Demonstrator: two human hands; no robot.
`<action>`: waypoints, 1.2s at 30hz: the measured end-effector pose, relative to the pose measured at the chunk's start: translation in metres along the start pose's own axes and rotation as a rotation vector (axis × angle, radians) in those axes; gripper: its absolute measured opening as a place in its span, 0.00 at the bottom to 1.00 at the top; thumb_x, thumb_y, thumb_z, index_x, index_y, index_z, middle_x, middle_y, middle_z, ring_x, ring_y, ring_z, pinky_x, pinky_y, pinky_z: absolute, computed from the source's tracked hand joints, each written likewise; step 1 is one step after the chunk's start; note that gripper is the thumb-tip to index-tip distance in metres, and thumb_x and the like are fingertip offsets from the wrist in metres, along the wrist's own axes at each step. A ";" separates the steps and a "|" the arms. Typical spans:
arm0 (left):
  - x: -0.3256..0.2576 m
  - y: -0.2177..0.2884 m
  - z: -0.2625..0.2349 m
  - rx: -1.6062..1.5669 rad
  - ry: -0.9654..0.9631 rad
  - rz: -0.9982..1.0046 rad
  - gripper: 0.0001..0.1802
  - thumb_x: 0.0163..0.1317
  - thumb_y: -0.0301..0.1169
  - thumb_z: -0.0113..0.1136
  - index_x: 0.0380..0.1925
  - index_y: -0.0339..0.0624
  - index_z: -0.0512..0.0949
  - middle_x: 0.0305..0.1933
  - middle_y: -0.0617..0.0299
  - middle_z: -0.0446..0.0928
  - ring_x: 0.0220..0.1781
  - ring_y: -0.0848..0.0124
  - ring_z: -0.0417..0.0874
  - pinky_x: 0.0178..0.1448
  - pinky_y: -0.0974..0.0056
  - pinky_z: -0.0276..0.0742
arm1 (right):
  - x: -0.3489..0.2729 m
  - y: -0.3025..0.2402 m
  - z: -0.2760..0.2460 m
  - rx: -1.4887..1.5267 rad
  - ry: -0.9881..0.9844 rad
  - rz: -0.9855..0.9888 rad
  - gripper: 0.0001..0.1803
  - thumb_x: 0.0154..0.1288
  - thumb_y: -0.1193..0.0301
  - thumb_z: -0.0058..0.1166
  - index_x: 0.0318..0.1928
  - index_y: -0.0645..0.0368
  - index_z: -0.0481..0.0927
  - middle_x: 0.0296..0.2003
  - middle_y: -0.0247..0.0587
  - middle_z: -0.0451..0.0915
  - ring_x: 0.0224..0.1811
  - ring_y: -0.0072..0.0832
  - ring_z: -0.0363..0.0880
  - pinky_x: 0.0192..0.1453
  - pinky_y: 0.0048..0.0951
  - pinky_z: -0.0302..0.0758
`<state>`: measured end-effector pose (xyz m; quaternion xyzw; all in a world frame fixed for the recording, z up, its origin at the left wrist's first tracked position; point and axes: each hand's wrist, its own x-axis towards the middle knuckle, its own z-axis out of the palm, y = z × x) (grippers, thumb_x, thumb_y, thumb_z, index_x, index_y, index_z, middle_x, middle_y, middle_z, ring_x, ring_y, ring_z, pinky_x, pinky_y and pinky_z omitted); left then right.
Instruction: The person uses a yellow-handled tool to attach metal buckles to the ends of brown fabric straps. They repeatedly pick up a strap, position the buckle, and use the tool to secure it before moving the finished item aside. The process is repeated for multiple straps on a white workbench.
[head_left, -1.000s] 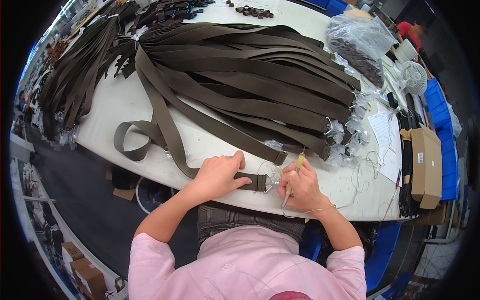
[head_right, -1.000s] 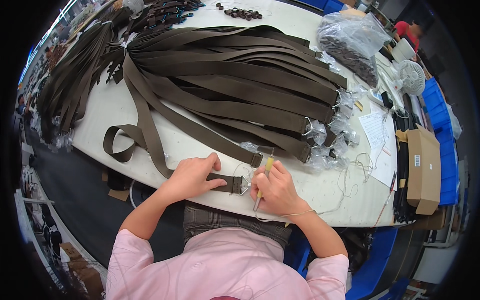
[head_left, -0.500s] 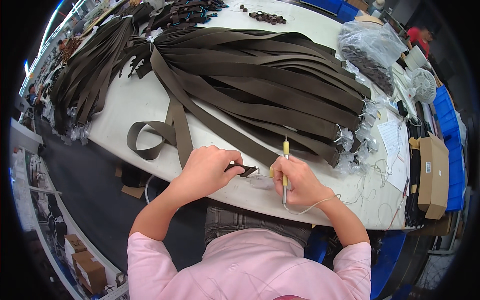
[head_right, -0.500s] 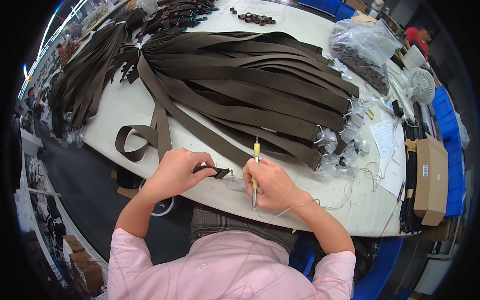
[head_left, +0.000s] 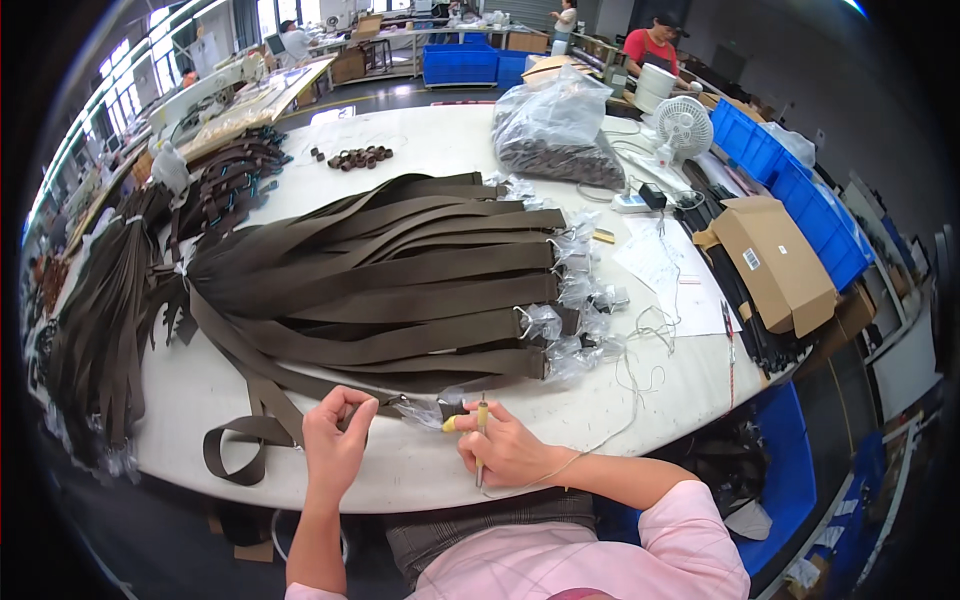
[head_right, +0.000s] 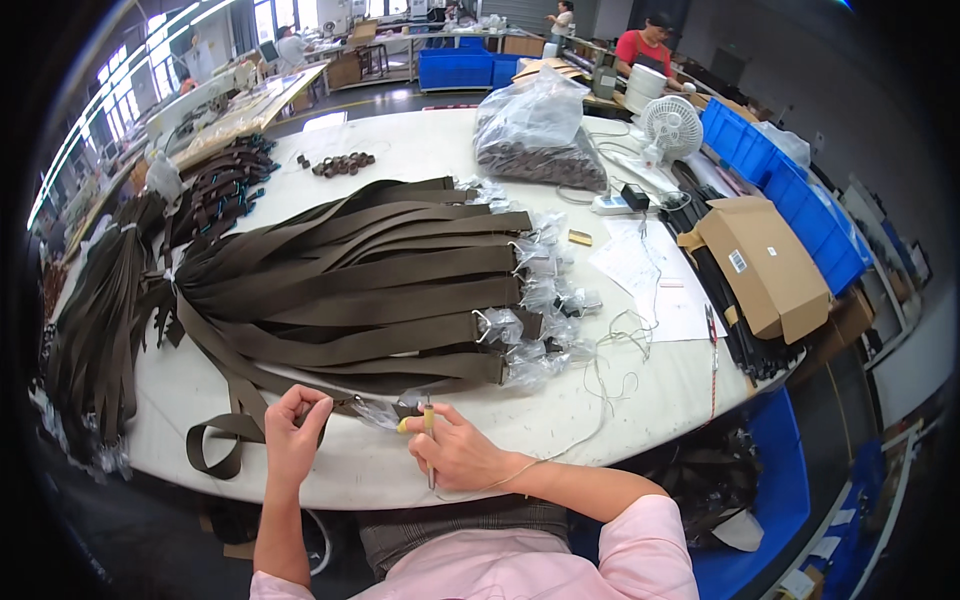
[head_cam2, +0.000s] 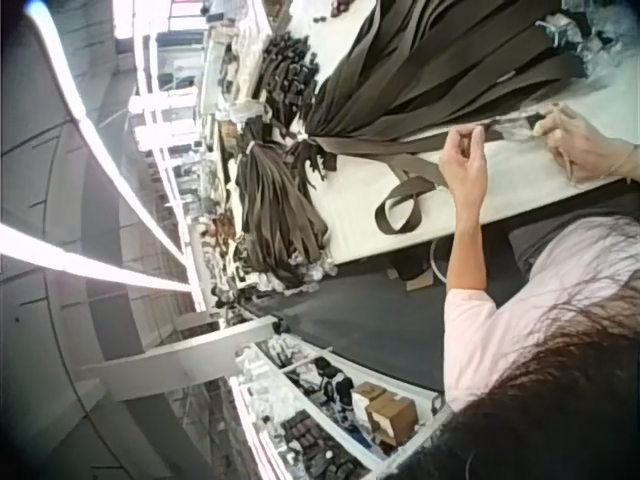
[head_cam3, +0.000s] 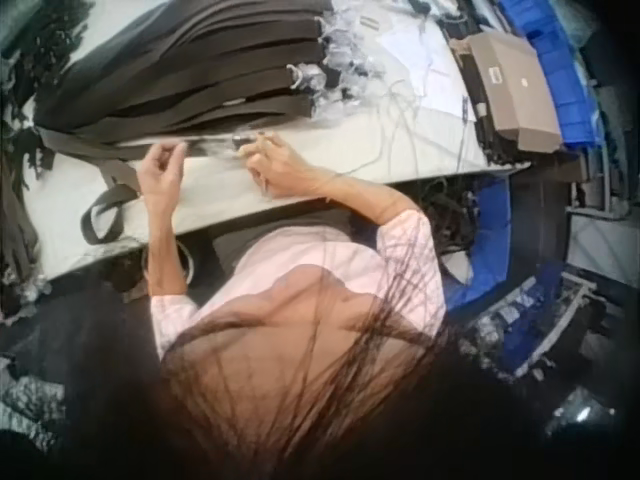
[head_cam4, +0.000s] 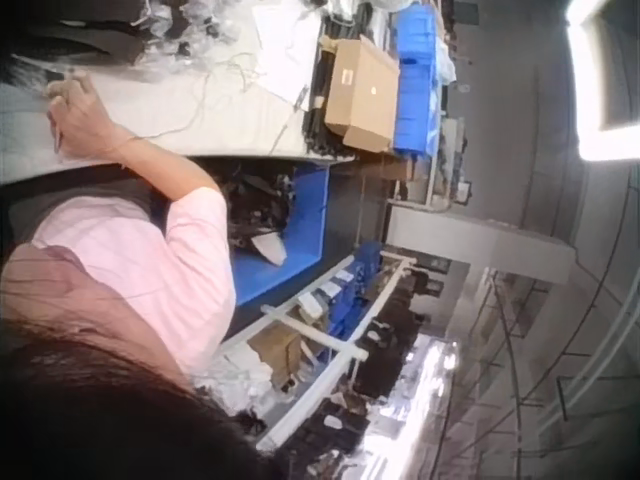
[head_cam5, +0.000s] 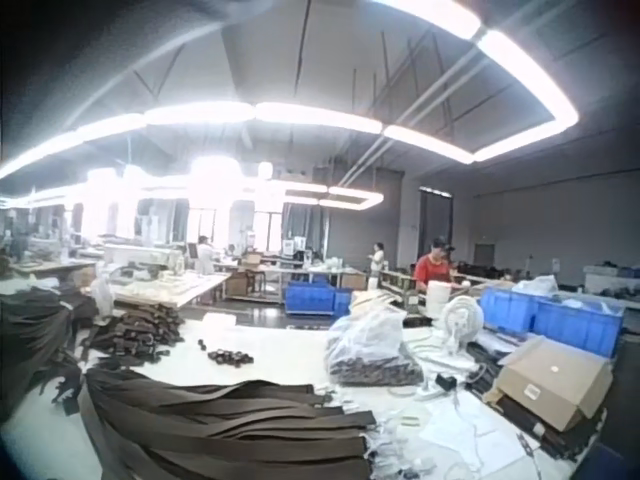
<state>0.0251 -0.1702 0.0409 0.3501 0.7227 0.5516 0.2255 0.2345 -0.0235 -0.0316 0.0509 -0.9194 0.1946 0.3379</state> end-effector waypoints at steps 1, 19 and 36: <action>-0.002 0.006 0.006 0.051 -0.007 0.047 0.06 0.65 0.25 0.66 0.32 0.32 0.81 0.19 0.69 0.71 0.25 0.82 0.68 0.31 0.71 0.63 | -0.002 -0.003 0.001 0.040 0.017 0.024 0.19 0.48 0.81 0.64 0.37 0.56 0.69 0.49 0.48 0.81 0.52 0.42 0.81 0.66 0.49 0.73; -0.022 -0.031 0.021 0.458 -0.228 0.872 0.10 0.60 0.18 0.61 0.42 0.39 0.79 0.50 0.53 0.86 0.46 0.64 0.89 0.51 0.62 0.86 | -0.012 0.049 -0.029 -0.144 0.080 0.027 0.16 0.48 0.79 0.62 0.37 0.58 0.71 0.52 0.56 0.80 0.49 0.48 0.83 0.55 0.48 0.80; -0.053 -0.064 0.013 0.767 -0.236 0.769 0.20 0.50 0.23 0.61 0.46 0.36 0.84 0.53 0.56 0.83 0.46 0.62 0.81 0.48 0.57 0.77 | -0.031 -0.012 -0.023 -0.026 -0.173 0.115 0.17 0.58 0.76 0.68 0.33 0.57 0.68 0.47 0.45 0.82 0.49 0.44 0.84 0.61 0.47 0.78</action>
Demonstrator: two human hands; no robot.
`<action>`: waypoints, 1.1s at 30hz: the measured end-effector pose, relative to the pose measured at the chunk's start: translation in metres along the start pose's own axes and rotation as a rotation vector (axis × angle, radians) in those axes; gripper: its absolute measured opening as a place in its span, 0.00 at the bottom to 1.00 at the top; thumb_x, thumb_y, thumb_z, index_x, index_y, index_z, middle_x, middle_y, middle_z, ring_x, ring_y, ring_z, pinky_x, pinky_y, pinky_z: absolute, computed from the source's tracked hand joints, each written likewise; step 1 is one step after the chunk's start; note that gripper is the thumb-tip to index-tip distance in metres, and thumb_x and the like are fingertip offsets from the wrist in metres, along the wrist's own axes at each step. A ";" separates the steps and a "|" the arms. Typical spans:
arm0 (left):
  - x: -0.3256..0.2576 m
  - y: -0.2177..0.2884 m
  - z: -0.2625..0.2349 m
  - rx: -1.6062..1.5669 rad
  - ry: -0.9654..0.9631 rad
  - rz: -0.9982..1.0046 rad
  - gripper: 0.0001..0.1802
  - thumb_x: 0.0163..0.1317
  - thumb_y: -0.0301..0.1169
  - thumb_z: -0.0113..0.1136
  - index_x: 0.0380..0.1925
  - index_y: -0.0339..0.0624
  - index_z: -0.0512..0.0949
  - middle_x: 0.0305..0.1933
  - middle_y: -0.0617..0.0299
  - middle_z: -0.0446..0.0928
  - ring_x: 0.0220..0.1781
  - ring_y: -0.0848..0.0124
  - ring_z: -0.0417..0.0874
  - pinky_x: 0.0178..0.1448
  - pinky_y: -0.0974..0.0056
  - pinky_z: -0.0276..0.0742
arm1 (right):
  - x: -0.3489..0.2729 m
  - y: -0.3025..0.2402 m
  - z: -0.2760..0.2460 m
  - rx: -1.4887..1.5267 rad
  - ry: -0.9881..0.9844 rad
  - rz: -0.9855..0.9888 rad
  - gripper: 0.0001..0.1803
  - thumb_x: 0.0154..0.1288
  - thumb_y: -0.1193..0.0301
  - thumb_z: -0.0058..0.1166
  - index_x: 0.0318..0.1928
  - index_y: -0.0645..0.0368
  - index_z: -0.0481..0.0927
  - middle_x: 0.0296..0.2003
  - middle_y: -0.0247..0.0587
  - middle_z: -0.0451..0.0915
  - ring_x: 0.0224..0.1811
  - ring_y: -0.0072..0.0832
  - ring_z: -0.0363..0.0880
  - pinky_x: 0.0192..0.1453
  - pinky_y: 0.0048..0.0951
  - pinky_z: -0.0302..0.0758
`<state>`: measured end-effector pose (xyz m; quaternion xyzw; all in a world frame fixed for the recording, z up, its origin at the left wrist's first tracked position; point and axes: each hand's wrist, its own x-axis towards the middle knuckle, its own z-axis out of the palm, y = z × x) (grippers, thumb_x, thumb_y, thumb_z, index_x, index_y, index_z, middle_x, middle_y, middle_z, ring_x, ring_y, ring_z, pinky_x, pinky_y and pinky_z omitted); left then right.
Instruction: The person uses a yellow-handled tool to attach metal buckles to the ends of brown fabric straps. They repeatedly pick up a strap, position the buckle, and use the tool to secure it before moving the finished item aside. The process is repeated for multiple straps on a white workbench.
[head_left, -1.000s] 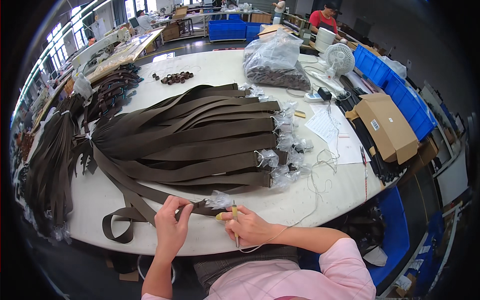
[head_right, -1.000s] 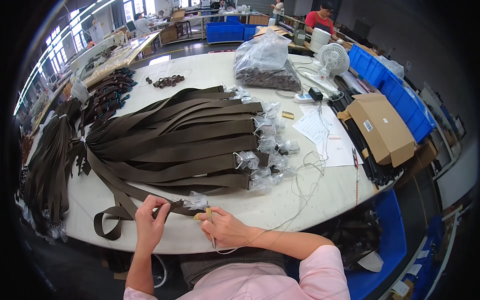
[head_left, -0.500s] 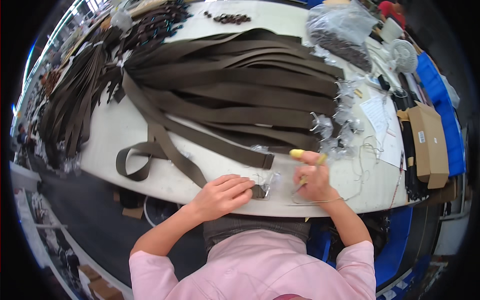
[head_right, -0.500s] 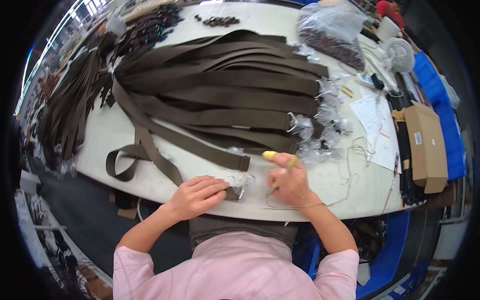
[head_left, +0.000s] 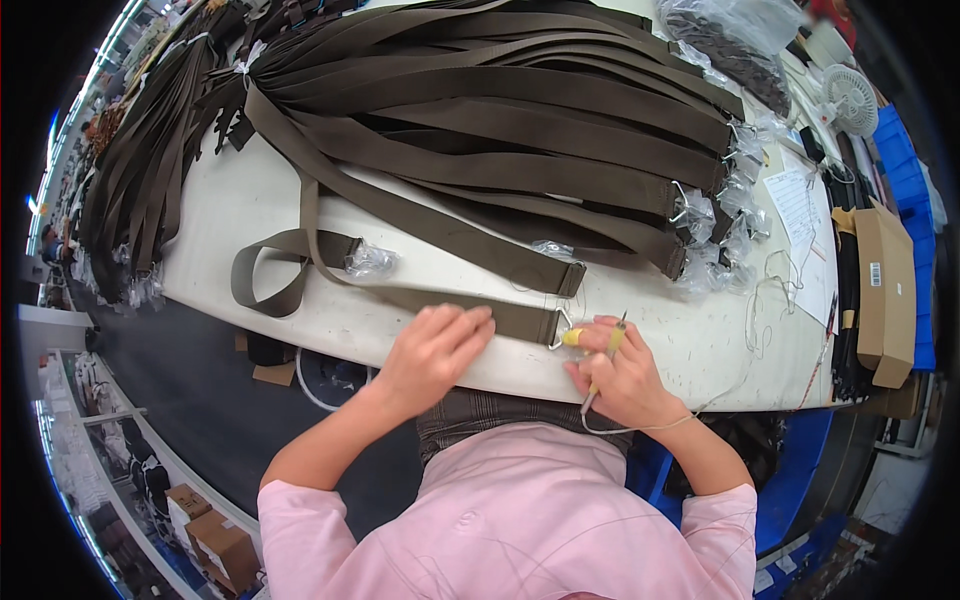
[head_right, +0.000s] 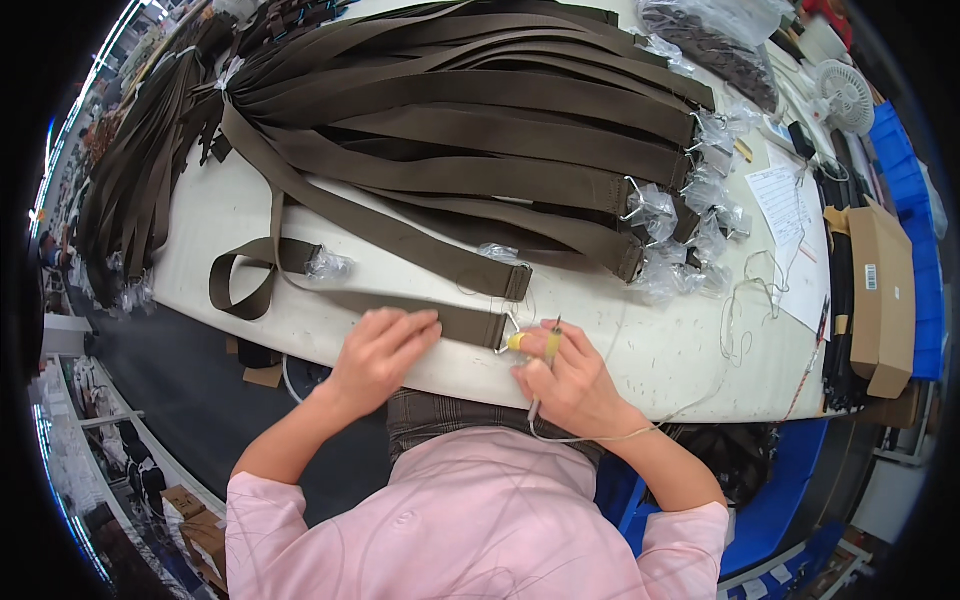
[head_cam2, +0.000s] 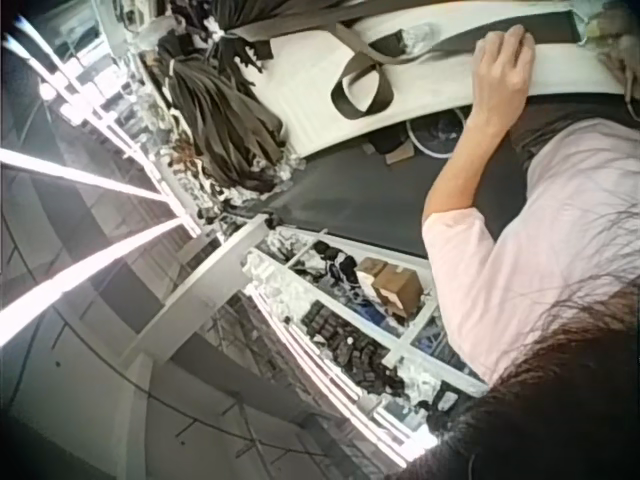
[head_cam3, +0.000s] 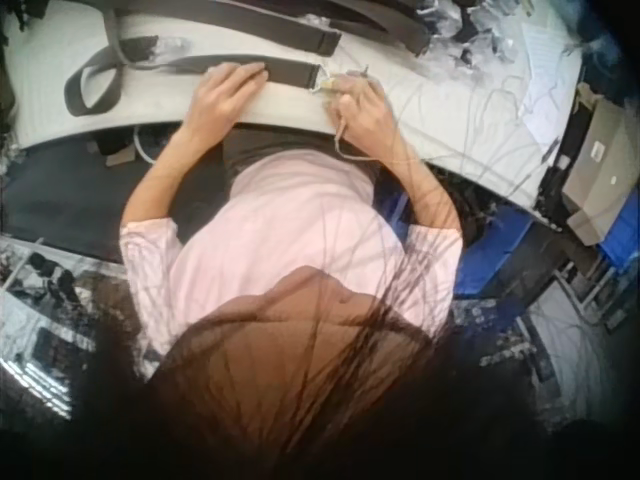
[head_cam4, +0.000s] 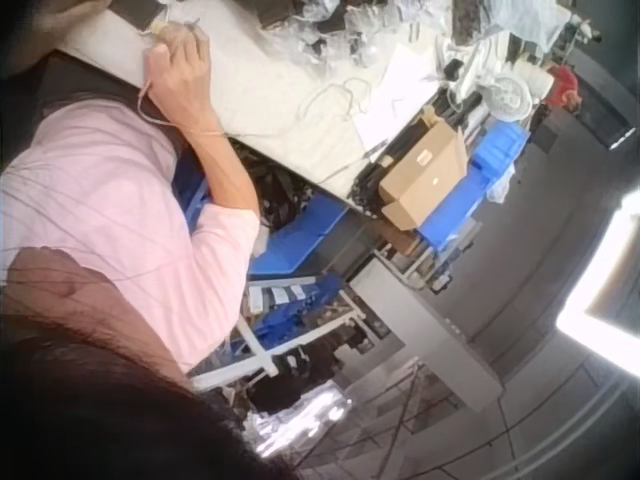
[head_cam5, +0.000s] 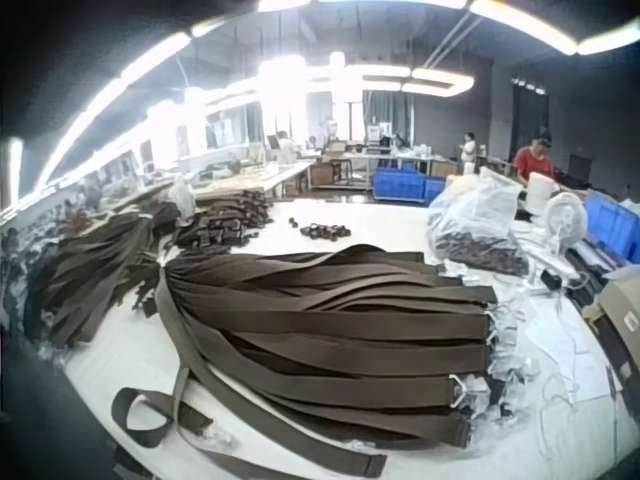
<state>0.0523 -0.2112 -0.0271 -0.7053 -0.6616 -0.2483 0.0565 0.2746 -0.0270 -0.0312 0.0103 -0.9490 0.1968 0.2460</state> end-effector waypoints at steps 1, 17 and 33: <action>0.009 -0.007 0.003 -0.033 0.016 -0.034 0.19 0.48 0.20 0.61 0.44 0.35 0.83 0.52 0.56 0.82 0.47 0.60 0.82 0.50 0.55 0.79 | 0.004 0.003 0.001 -0.009 0.008 0.026 0.17 0.57 0.77 0.68 0.33 0.57 0.68 0.47 0.45 0.82 0.49 0.44 0.84 0.61 0.47 0.78; 0.051 0.013 0.033 -0.587 -0.110 -0.364 0.15 0.57 0.25 0.74 0.41 0.36 0.77 0.44 0.57 0.73 0.44 0.62 0.79 0.47 0.60 0.80 | 0.004 0.010 0.000 -0.031 0.049 0.074 0.17 0.57 0.77 0.69 0.38 0.58 0.70 0.48 0.46 0.82 0.47 0.45 0.83 0.56 0.44 0.78; 0.057 0.014 0.031 -0.747 -0.162 -0.379 0.24 0.55 0.27 0.76 0.51 0.40 0.79 0.50 0.58 0.74 0.37 0.69 0.79 0.42 0.65 0.81 | 0.025 0.019 -0.023 0.339 0.330 0.254 0.34 0.85 0.50 0.27 0.43 0.59 0.86 0.34 0.44 0.78 0.27 0.27 0.75 0.33 0.29 0.74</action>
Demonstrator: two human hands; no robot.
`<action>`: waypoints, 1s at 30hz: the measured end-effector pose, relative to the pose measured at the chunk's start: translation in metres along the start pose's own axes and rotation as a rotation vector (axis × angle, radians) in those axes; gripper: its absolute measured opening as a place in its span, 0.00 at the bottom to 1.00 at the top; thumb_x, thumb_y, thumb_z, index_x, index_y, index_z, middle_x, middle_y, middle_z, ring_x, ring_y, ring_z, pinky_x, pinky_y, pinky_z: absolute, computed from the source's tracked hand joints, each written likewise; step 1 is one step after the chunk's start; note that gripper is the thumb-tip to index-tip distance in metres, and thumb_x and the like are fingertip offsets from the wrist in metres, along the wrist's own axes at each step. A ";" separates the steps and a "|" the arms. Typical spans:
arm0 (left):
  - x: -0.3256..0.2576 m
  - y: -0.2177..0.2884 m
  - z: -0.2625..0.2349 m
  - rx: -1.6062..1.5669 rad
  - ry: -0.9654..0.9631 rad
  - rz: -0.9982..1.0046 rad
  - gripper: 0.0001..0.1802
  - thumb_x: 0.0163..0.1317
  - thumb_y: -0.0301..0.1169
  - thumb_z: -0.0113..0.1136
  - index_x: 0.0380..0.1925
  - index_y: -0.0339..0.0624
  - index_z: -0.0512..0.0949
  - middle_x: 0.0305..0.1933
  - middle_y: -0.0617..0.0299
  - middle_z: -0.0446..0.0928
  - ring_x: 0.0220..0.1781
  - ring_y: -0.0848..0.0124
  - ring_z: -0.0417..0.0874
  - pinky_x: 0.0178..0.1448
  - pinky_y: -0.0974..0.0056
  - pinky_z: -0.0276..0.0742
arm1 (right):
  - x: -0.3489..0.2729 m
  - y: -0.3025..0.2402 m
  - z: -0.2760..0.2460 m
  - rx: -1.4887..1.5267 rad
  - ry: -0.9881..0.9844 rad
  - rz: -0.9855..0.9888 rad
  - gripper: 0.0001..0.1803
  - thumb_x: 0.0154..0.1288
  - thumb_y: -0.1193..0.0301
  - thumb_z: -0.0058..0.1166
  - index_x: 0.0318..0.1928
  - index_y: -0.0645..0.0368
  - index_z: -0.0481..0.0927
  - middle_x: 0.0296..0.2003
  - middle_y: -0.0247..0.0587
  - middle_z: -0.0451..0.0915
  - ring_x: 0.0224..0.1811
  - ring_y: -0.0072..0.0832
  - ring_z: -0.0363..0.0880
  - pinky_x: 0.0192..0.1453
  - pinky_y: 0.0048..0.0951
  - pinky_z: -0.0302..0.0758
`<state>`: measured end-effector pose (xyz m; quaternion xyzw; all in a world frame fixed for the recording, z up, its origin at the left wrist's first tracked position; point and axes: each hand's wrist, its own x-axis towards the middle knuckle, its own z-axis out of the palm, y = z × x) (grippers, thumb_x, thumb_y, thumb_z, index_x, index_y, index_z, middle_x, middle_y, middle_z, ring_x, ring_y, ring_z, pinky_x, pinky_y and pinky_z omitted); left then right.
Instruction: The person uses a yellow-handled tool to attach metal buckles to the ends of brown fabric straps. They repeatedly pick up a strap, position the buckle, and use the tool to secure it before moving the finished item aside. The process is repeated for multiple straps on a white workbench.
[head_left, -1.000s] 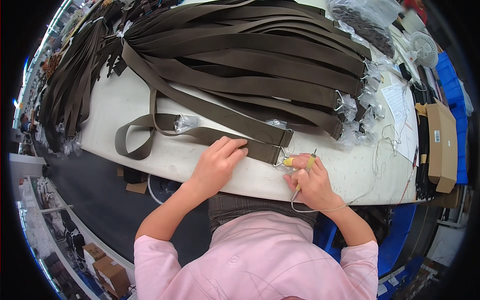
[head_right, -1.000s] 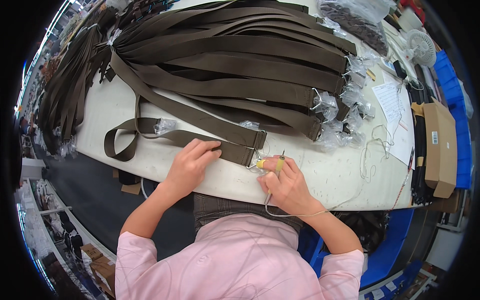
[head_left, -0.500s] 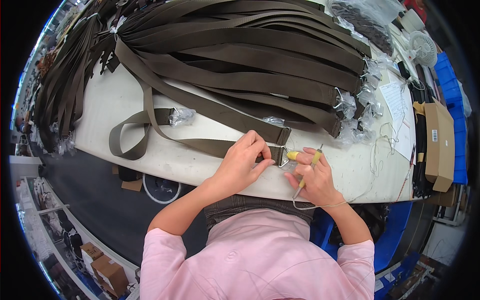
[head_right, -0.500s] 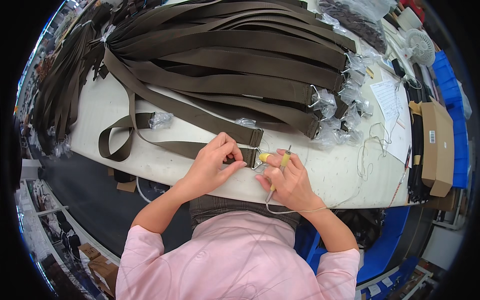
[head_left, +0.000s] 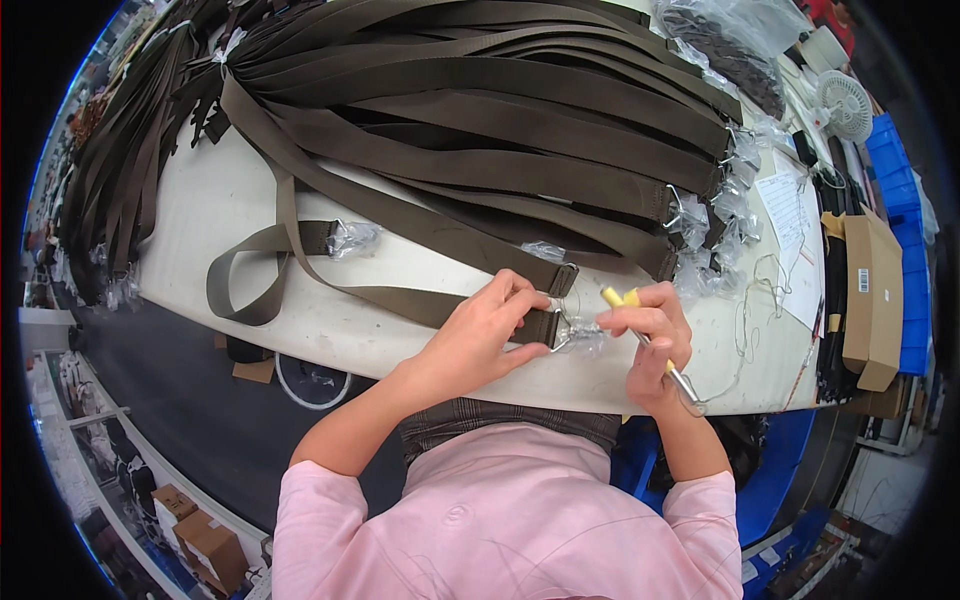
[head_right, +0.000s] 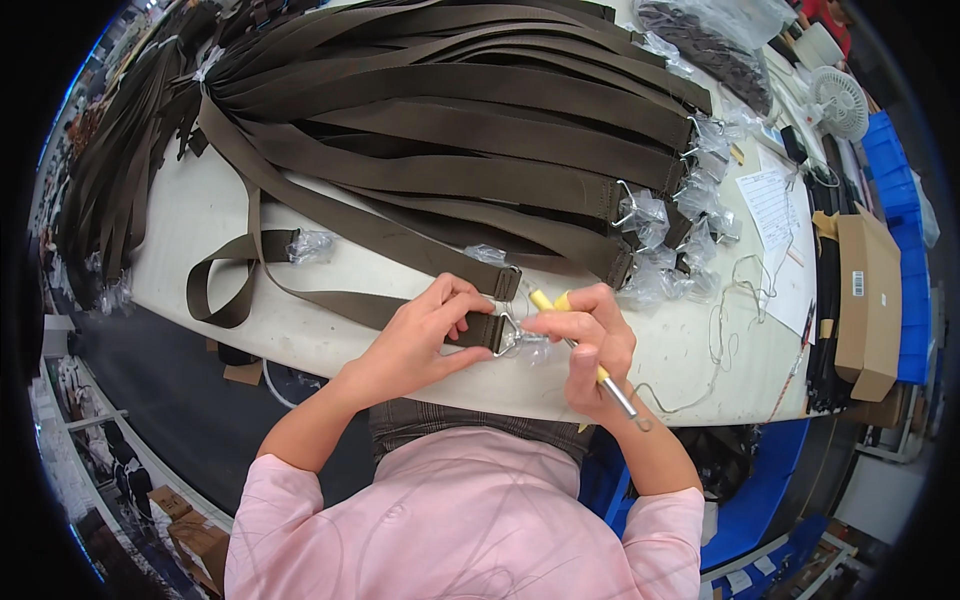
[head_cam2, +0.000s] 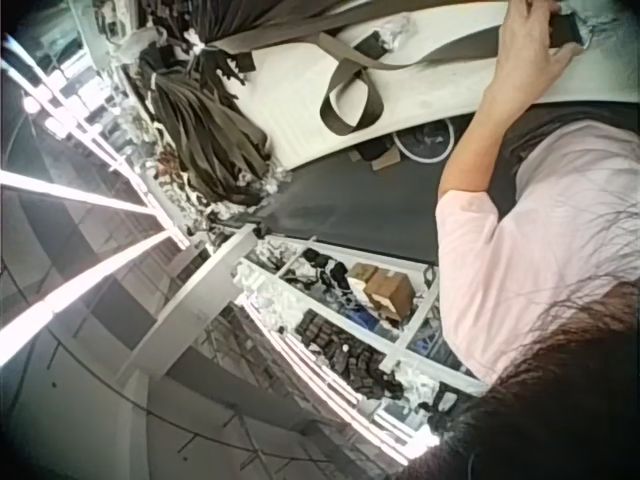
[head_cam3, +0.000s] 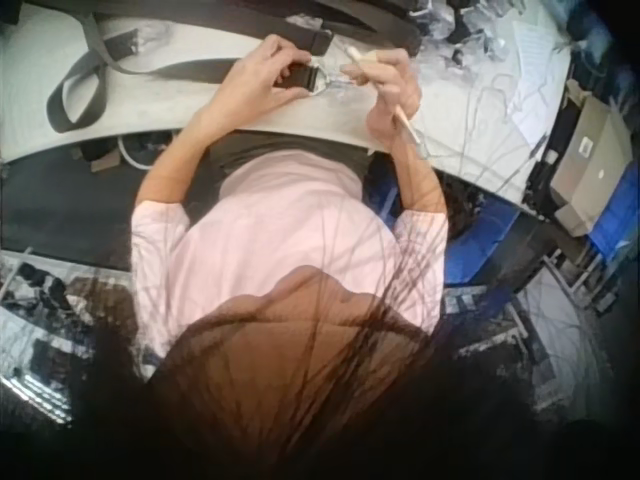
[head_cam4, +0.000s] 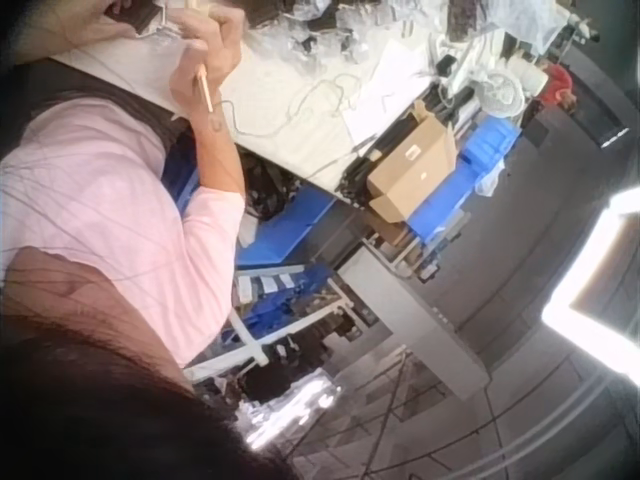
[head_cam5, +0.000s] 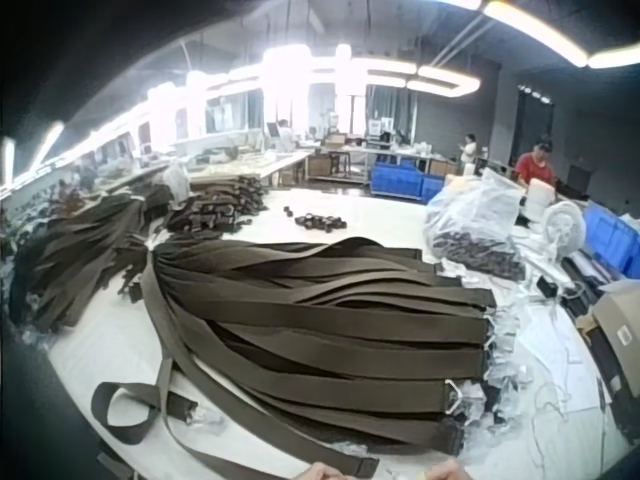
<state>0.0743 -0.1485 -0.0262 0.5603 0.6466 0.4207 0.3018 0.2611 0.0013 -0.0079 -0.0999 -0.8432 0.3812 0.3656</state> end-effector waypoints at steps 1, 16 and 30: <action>-0.001 0.000 -0.001 -0.020 -0.013 -0.005 0.23 0.55 0.28 0.76 0.51 0.41 0.79 0.49 0.58 0.74 0.35 0.70 0.79 0.41 0.65 0.81 | -0.002 0.003 0.000 0.079 0.012 0.046 0.35 0.86 0.51 0.26 0.40 0.60 0.85 0.32 0.42 0.77 0.27 0.25 0.74 0.31 0.27 0.73; -0.003 -0.004 -0.010 -0.240 0.059 -0.179 0.11 0.65 0.20 0.63 0.46 0.34 0.76 0.44 0.58 0.76 0.40 0.70 0.85 0.43 0.67 0.85 | -0.009 -0.002 0.045 0.555 -0.027 0.735 0.31 0.85 0.53 0.37 0.26 0.60 0.75 0.23 0.35 0.78 0.21 0.19 0.78 0.25 0.20 0.67; -0.018 -0.009 0.015 0.455 0.201 0.277 0.10 0.55 0.18 0.64 0.36 0.38 0.76 0.37 0.59 0.77 0.37 0.62 0.81 0.39 0.60 0.80 | -0.008 0.004 0.043 0.605 0.031 0.803 0.31 0.85 0.51 0.38 0.28 0.62 0.75 0.24 0.37 0.76 0.22 0.25 0.81 0.27 0.23 0.77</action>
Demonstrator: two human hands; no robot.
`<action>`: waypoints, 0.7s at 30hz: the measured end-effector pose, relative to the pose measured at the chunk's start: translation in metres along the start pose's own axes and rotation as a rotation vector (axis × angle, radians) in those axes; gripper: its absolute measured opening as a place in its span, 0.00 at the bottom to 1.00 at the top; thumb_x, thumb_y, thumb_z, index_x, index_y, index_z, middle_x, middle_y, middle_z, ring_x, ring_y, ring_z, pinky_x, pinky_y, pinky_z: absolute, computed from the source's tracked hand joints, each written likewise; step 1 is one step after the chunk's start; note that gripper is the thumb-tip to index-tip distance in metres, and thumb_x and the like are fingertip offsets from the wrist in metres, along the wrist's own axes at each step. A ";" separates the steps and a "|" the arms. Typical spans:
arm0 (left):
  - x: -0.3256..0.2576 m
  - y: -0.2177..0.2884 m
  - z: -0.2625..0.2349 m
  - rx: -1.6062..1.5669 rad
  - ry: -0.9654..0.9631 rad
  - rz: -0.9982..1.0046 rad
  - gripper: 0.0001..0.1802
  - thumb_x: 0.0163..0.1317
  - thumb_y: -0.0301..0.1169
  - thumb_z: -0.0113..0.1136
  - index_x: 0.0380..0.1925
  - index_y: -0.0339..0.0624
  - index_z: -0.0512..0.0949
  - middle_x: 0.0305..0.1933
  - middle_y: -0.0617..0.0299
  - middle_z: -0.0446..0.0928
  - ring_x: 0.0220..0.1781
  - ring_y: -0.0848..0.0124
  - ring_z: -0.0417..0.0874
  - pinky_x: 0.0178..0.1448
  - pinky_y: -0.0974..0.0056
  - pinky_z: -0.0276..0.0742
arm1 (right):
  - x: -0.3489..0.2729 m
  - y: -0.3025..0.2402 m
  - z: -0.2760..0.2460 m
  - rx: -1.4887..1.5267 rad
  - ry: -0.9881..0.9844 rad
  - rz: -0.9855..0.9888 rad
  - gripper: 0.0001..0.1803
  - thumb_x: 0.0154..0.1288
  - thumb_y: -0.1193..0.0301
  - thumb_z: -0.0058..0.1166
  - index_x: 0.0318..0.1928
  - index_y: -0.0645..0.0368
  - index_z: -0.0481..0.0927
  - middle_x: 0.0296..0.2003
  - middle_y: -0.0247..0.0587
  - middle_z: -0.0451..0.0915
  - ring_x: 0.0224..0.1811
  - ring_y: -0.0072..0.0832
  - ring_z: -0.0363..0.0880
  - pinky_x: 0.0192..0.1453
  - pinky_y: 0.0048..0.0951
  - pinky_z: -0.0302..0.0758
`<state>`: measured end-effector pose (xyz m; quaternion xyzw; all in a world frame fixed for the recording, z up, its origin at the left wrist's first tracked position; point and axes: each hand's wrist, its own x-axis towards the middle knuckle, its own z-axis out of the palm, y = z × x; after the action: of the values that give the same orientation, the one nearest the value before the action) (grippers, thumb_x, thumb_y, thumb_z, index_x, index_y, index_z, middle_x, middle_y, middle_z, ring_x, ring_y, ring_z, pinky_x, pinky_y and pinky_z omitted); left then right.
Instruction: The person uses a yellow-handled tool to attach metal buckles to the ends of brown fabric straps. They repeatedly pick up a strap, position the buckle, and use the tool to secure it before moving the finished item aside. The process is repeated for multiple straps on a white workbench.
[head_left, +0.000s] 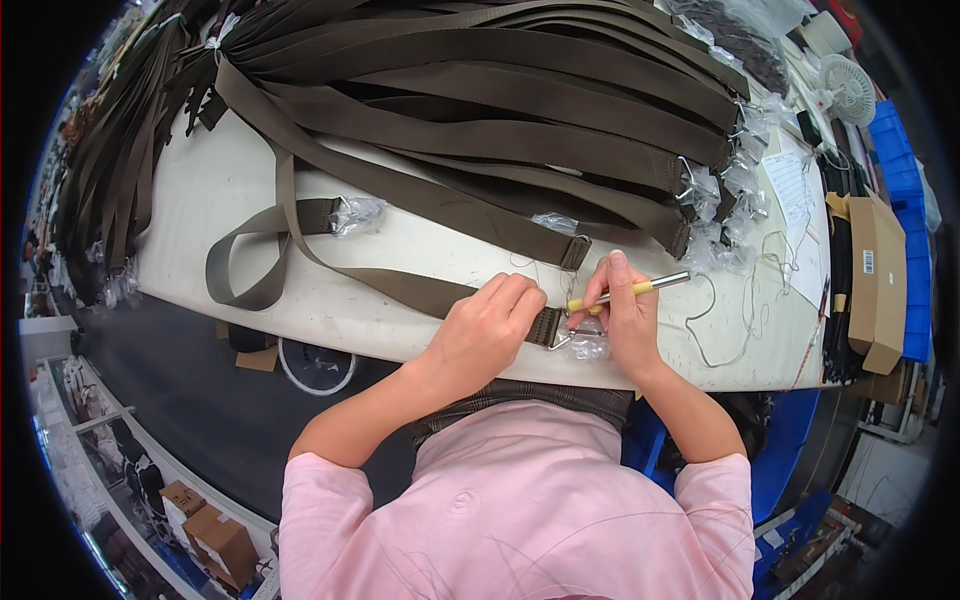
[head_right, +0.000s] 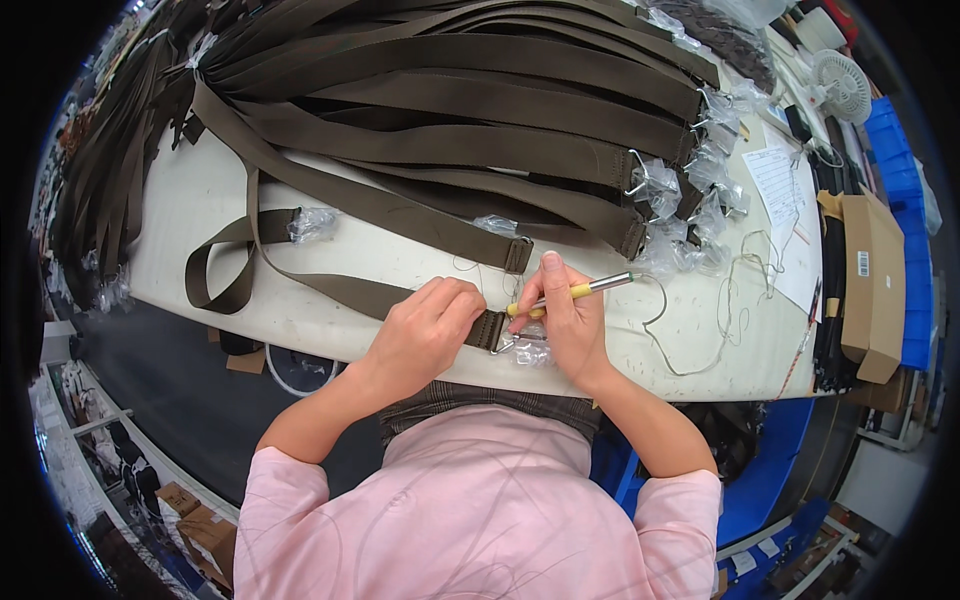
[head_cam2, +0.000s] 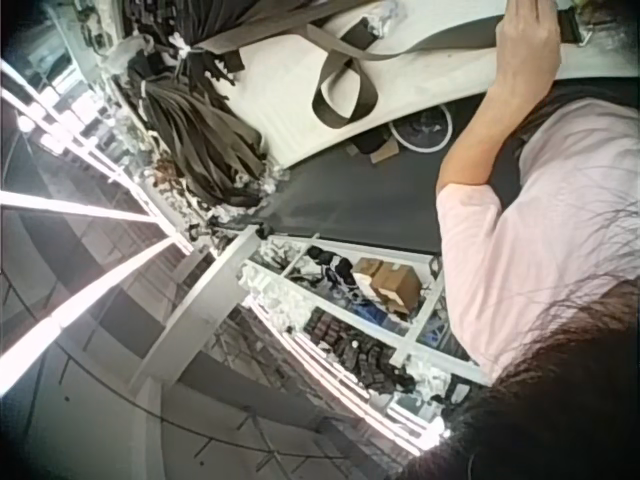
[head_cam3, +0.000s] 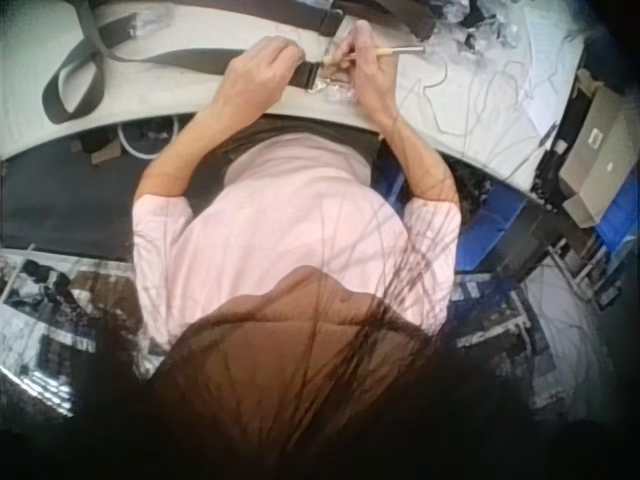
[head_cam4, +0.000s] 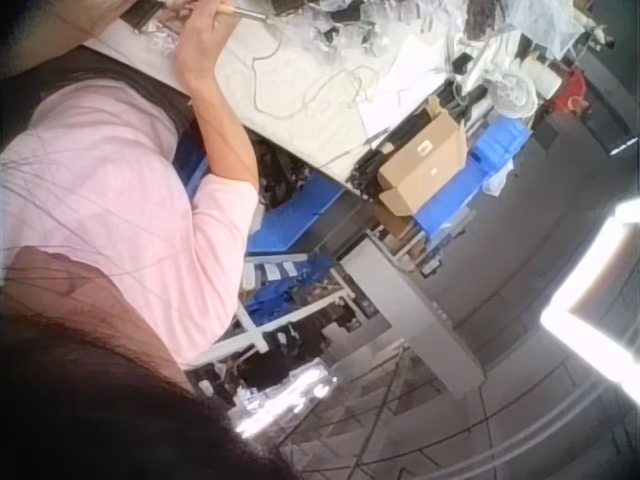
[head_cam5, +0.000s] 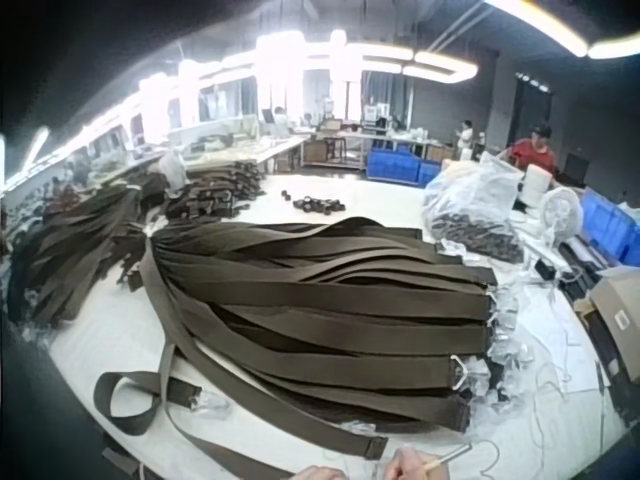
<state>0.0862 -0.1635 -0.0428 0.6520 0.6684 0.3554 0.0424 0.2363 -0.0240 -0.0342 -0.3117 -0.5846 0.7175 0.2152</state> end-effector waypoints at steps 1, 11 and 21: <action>0.001 -0.001 0.000 -0.006 0.001 -0.003 0.09 0.56 0.18 0.64 0.36 0.38 0.76 0.37 0.59 0.77 0.36 0.62 0.81 0.38 0.60 0.79 | 0.000 0.002 0.000 0.011 0.005 -0.003 0.31 0.85 0.51 0.38 0.29 0.63 0.75 0.24 0.38 0.76 0.22 0.25 0.80 0.28 0.23 0.78; 0.001 -0.002 0.002 -0.014 0.020 -0.006 0.08 0.59 0.19 0.64 0.36 0.39 0.76 0.33 0.61 0.76 0.33 0.62 0.80 0.36 0.60 0.78 | 0.000 0.006 0.001 -0.016 0.002 -0.017 0.31 0.85 0.53 0.38 0.28 0.62 0.75 0.25 0.37 0.77 0.22 0.24 0.80 0.28 0.23 0.78; 0.001 -0.001 0.004 -0.013 0.039 -0.017 0.09 0.58 0.19 0.65 0.36 0.39 0.76 0.32 0.61 0.76 0.34 0.63 0.81 0.35 0.61 0.78 | 0.000 0.004 0.004 -0.064 0.007 -0.024 0.30 0.86 0.54 0.37 0.27 0.62 0.74 0.24 0.36 0.74 0.21 0.24 0.79 0.26 0.21 0.76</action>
<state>0.0871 -0.1603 -0.0461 0.6391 0.6723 0.3720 0.0365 0.2339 -0.0282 -0.0374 -0.3141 -0.6100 0.6947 0.2159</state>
